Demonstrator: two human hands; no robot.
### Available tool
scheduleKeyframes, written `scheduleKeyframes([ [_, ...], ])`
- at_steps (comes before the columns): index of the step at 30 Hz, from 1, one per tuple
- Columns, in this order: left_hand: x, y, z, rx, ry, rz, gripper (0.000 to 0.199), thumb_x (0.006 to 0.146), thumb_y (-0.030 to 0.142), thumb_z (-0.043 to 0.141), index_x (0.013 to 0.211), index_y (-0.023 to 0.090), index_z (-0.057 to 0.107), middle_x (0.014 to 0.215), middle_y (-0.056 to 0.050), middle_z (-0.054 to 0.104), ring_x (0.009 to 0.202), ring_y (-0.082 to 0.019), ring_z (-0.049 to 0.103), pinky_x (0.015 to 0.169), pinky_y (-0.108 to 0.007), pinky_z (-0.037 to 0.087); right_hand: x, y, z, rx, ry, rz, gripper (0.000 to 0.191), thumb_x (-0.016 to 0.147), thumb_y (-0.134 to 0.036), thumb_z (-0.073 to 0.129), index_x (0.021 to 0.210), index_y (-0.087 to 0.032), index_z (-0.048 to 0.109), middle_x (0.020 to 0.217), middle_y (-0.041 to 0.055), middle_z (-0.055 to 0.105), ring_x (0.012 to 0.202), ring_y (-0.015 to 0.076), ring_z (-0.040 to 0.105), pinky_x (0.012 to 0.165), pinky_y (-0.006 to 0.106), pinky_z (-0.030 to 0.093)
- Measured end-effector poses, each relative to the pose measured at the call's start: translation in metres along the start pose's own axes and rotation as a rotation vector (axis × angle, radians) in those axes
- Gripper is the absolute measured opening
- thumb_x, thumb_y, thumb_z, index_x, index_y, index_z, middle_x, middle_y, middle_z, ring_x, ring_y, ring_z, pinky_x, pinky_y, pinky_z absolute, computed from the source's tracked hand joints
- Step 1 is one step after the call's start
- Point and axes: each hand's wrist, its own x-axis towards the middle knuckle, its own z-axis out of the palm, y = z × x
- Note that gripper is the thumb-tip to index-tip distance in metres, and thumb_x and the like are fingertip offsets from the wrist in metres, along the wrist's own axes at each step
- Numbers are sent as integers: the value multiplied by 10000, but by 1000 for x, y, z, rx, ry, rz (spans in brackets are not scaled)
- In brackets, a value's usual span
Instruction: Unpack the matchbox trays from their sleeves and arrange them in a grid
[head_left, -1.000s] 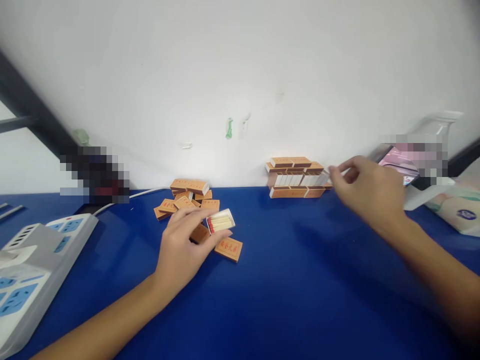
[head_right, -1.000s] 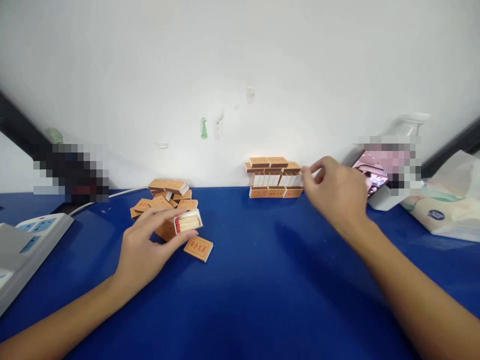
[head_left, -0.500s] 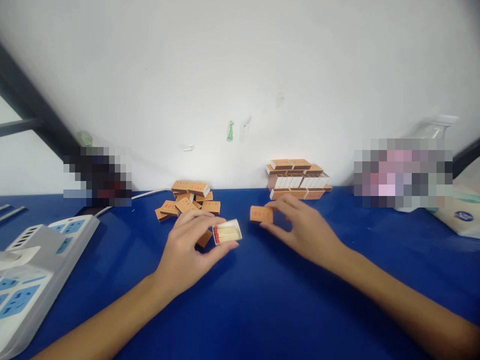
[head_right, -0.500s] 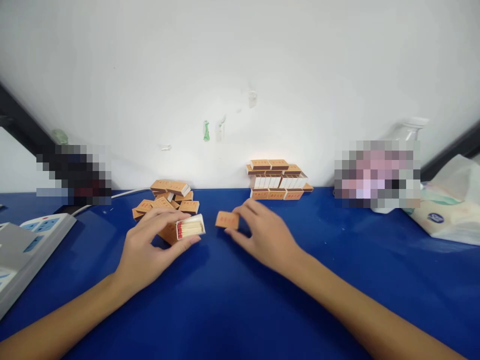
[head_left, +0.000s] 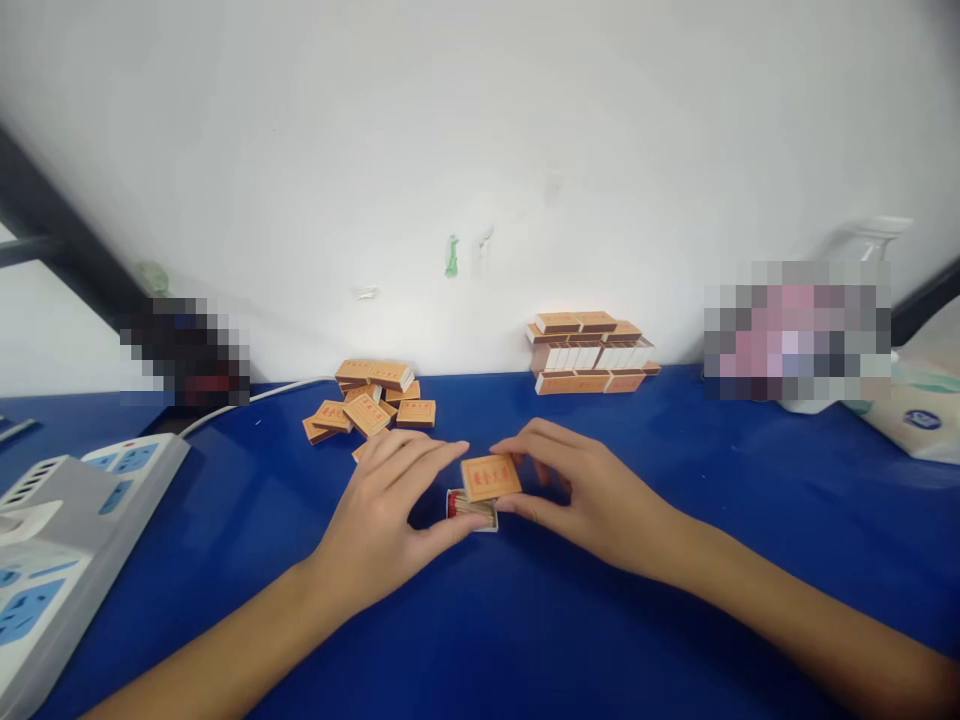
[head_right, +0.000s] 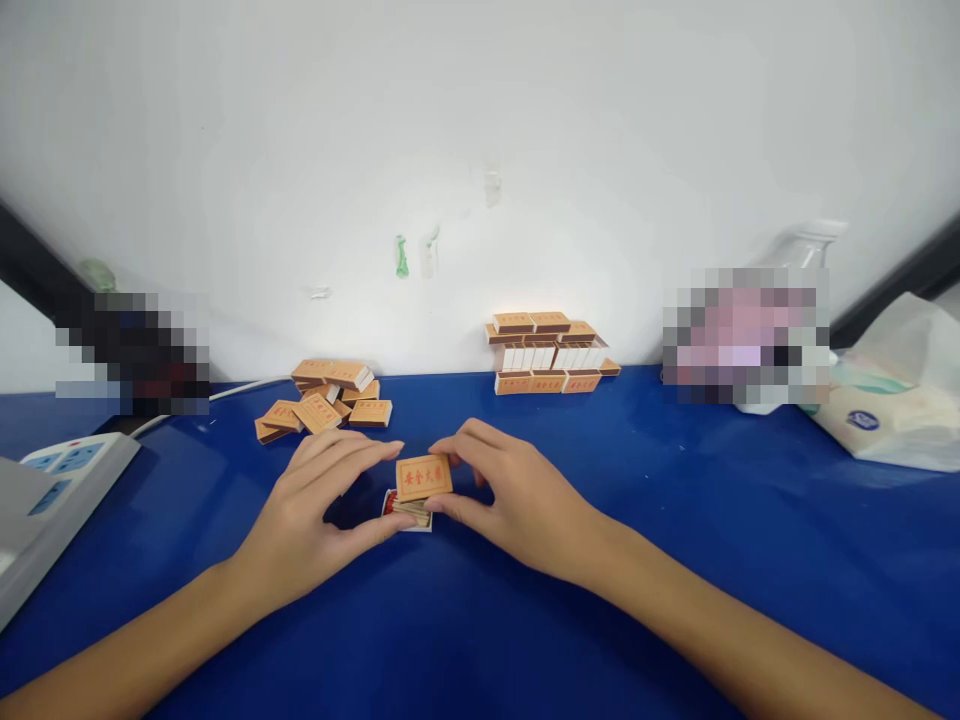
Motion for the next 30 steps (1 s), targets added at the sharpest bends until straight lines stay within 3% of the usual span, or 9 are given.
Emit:
scheduleKeyframes([
  [5, 2, 5, 0, -54, 53, 51, 352, 890, 259, 836, 1210, 222, 695, 1092, -58, 771, 998, -233, 683, 954, -425, 527, -2, -6, 4, 69, 15, -15, 347, 990, -349, 713, 1313, -248, 635, 1069, 41, 646, 809, 152, 608, 713, 308, 517],
  [11, 4, 3, -3, -27, 220, -51, 478, 885, 276, 847, 1332, 234, 684, 1152, -77, 750, 1026, -231, 701, 924, -400, 569, 4, -24, 9, 623, 254, 427, 419, 977, -562, 669, 1210, -231, 561, 796, -31, 580, 603, 113, 528, 523, 244, 439],
  [15, 2, 4, -2, -55, 195, -45, 415, 900, 267, 825, 1297, 239, 708, 1137, -72, 748, 1007, -228, 724, 870, -376, 602, 3, -40, 11, 831, 5, 446, 464, 952, -611, 680, 1182, -217, 599, 701, -57, 527, 531, 92, 462, 441, 212, 336],
  [17, 2, 6, -1, -64, 187, -34, 387, 901, 270, 822, 1272, 237, 717, 1118, -71, 755, 1001, -233, 735, 856, -374, 614, 2, -42, 11, 830, -11, 439, 475, 936, -626, 693, 1154, -209, 625, 704, -50, 537, 530, 90, 462, 433, 209, 328],
  [20, 0, 6, 0, -84, 169, -29, 397, 900, 287, 829, 1276, 231, 712, 1136, -80, 762, 1019, -233, 744, 872, -367, 633, 3, -36, 10, 774, 73, 472, 472, 925, -651, 689, 1078, -205, 653, 667, -51, 527, 504, 93, 448, 418, 216, 319],
  [26, -2, 4, 0, -70, 131, 9, 474, 872, 296, 858, 1309, 224, 690, 1154, -71, 784, 1016, -214, 754, 919, -358, 642, 5, -24, 8, 643, 73, 445, 457, 912, -638, 707, 818, -196, 636, 606, -43, 520, 513, 96, 465, 467, 222, 361],
  [30, 0, 2, -1, -62, 181, -53, 393, 873, 277, 859, 1235, 221, 717, 1101, -49, 799, 969, -204, 754, 877, -357, 636, 10, -15, -14, 536, 105, 405, 490, 916, -680, 668, 808, -205, 620, 592, -39, 536, 479, 95, 463, 442, 225, 349],
])
